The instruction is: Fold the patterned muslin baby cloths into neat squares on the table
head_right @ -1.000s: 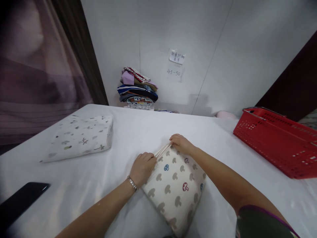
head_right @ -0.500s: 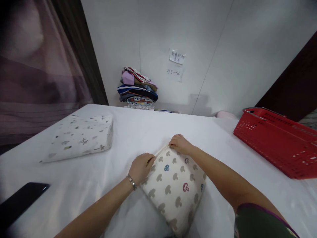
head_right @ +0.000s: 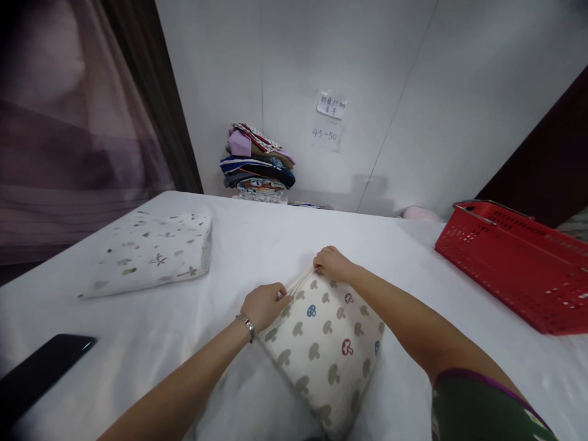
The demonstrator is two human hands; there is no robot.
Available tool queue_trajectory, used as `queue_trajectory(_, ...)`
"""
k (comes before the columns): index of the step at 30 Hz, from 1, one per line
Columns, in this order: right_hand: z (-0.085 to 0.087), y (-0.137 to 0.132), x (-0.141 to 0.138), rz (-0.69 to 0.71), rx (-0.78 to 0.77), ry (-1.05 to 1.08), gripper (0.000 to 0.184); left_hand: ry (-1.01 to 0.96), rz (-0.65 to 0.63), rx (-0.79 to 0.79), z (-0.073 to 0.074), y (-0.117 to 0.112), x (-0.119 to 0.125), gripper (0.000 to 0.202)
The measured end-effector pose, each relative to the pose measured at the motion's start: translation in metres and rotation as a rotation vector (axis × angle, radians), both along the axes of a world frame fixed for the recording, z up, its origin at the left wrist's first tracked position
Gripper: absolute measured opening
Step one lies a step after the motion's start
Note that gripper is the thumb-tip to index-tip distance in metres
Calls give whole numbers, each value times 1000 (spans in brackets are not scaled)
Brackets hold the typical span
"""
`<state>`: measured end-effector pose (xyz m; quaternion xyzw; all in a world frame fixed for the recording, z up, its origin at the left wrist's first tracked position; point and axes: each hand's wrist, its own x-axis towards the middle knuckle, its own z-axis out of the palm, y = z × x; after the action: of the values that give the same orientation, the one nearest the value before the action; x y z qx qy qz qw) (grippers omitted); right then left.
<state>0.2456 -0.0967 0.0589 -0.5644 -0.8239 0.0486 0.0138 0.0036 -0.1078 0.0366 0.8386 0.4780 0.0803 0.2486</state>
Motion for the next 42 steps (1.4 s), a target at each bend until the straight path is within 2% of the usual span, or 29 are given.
queue_trajectory(5,1,-3,0,34,31,61,8,-26,7,-25,-1,1,0,20)
queue_trajectory(13,-1,1,5,25,56,107,13,-184,21,-226,-6,16,-2,25)
queue_trajectory(17,-5,4,5,-45,40,158,13,-197,89,-180,-13,20,-2,25)
queue_trajectory(23,-19,4,2,-153,29,216,16,-146,96,-153,-20,19,0,25)
queue_trajectory(27,-24,2,3,-167,33,253,21,-149,86,-132,-17,17,-1,25)
queue_trajectory(32,-26,1,5,-157,36,281,19,-191,28,-96,-8,9,-4,38)
queue_trajectory(36,-32,1,6,-163,50,302,19,-191,31,-61,-12,5,-4,26)
queue_trajectory(42,-40,-6,11,-340,49,361,41,-145,117,-91,-23,7,-1,21)
